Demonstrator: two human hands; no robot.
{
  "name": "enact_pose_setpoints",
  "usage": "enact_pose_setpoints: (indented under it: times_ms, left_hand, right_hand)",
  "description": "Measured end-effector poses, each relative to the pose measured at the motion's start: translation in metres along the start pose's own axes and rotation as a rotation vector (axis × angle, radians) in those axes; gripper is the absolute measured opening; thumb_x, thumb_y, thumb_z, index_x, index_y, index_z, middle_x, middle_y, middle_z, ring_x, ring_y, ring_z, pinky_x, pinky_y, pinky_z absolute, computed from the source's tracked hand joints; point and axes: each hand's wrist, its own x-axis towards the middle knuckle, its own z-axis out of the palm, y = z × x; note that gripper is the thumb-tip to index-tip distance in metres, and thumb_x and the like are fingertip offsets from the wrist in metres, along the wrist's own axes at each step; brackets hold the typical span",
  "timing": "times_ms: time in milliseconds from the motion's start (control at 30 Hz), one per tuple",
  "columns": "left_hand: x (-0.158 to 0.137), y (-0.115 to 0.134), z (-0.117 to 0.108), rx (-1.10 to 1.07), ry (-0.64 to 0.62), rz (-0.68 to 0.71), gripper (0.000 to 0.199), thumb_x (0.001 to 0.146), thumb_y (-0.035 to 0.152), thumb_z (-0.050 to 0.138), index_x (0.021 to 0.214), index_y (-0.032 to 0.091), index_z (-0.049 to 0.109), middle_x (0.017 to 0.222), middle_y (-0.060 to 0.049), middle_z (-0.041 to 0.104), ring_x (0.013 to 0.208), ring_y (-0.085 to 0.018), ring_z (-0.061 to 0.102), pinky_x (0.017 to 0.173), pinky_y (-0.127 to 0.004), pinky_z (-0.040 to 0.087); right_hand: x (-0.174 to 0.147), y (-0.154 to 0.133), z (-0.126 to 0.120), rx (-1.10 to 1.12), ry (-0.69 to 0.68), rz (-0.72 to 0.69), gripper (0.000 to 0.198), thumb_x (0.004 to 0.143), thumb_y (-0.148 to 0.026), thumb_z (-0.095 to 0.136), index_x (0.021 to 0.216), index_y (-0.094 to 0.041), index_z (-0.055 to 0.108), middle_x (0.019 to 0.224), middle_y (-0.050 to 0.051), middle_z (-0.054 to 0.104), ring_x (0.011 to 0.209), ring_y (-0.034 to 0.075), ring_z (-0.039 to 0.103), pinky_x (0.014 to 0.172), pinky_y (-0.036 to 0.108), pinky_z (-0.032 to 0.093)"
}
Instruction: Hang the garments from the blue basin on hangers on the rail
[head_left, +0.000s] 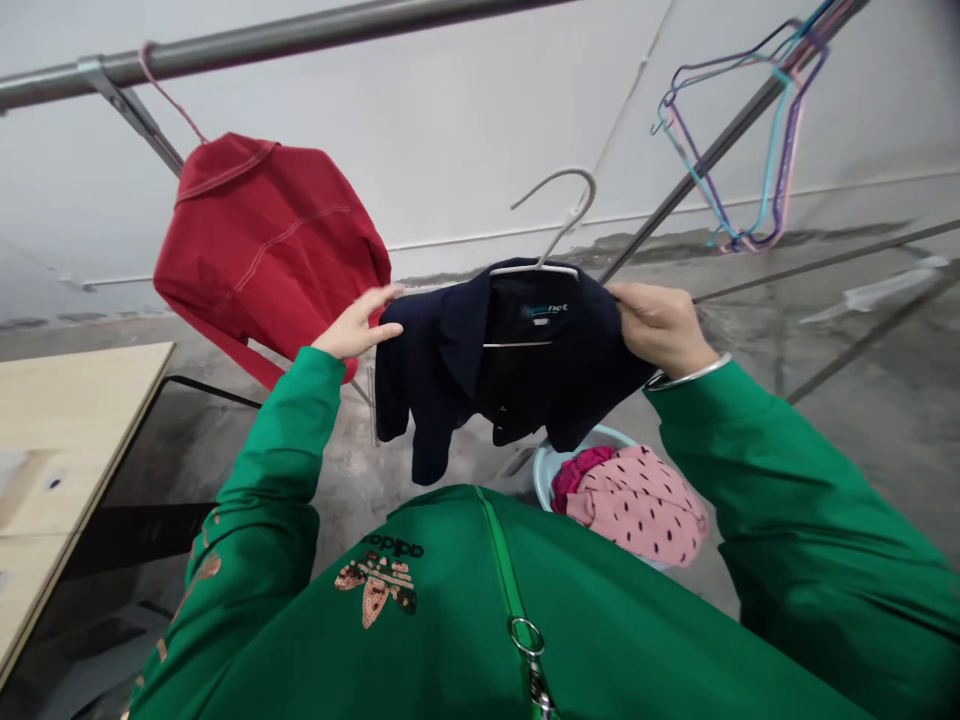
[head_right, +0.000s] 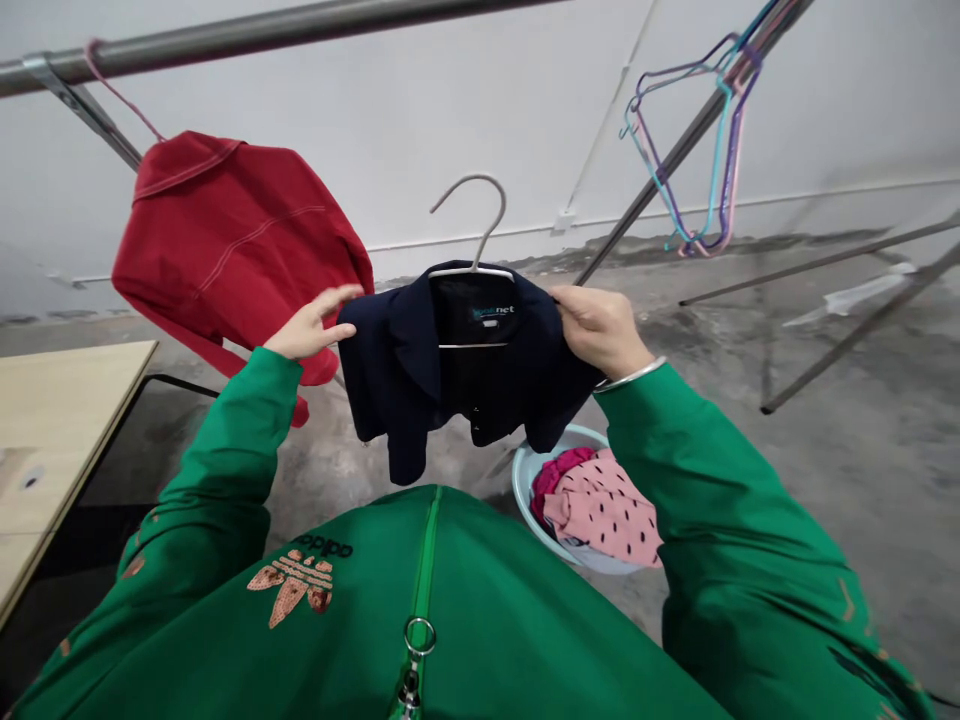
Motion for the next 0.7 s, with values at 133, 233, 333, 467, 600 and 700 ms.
enact_pose_setpoints:
  times_ms: [133, 233, 333, 467, 600, 700]
  left_hand:
    - [0.002, -0.01, 0.007, -0.234, -0.198, -0.067, 0.056, 0.069, 0.058, 0.069, 0.104, 0.015, 0.057, 0.092, -0.007, 0.065, 0.084, -0.02, 0.063, 0.075, -0.032, 0.054]
    - [-0.003, -0.006, 0.005, -0.196, -0.207, -0.035, 0.047, 0.07, 0.052, 0.07, 0.098, 0.017, 0.055, 0.087, -0.004, 0.062, 0.079, -0.018, 0.061, 0.07, -0.029, 0.053]
    - [-0.008, 0.001, -0.009, -0.032, -0.229, -0.001, 0.042, 0.077, 0.047, 0.064, 0.103, 0.016, 0.054, 0.089, -0.003, 0.061, 0.082, -0.018, 0.06, 0.074, -0.03, 0.051]
    - [-0.008, 0.014, -0.025, 0.278, -0.286, 0.062, 0.038, 0.083, 0.04, 0.056, 0.111, 0.015, 0.054, 0.1, -0.007, 0.063, 0.093, -0.021, 0.06, 0.087, -0.035, 0.049]
    - [-0.002, 0.024, -0.005, 0.473, -0.234, 0.157, 0.04, 0.091, 0.037, 0.045, 0.124, 0.017, 0.052, 0.126, -0.011, 0.059, 0.118, -0.026, 0.054, 0.1, -0.04, 0.043]
    - [0.001, 0.021, 0.024, 0.619, -0.193, 0.056, 0.035, 0.095, 0.032, 0.035, 0.116, 0.015, 0.057, 0.109, -0.012, 0.067, 0.102, -0.026, 0.063, 0.085, -0.036, 0.049]
  right_hand:
    - [0.004, 0.001, -0.003, 0.015, -0.028, -0.009, 0.035, 0.086, -0.03, 0.039, 0.09, -0.017, 0.071, 0.09, 0.014, 0.074, 0.083, 0.023, 0.071, 0.072, 0.03, 0.052]
    - [0.005, 0.003, -0.003, 0.065, -0.038, -0.024, 0.035, 0.087, -0.032, 0.041, 0.093, -0.017, 0.072, 0.091, 0.012, 0.074, 0.082, 0.022, 0.071, 0.071, 0.029, 0.052]
    - [0.005, 0.003, -0.001, 0.132, -0.033, -0.05, 0.034, 0.088, -0.033, 0.043, 0.094, -0.018, 0.072, 0.089, 0.009, 0.074, 0.08, 0.021, 0.071, 0.07, 0.029, 0.053]
    - [0.006, 0.0, 0.007, 0.182, -0.038, -0.061, 0.033, 0.089, -0.03, 0.042, 0.096, -0.02, 0.073, 0.092, 0.007, 0.074, 0.084, 0.022, 0.071, 0.074, 0.03, 0.055]
    - [0.008, -0.001, 0.012, 0.229, -0.079, -0.047, 0.035, 0.088, -0.032, 0.043, 0.097, -0.017, 0.073, 0.093, 0.007, 0.074, 0.087, 0.022, 0.071, 0.078, 0.03, 0.054]
    - [0.01, 0.0, 0.014, 0.205, -0.128, -0.044, 0.035, 0.089, -0.033, 0.043, 0.098, -0.017, 0.072, 0.094, 0.008, 0.074, 0.088, 0.022, 0.07, 0.077, 0.03, 0.052]
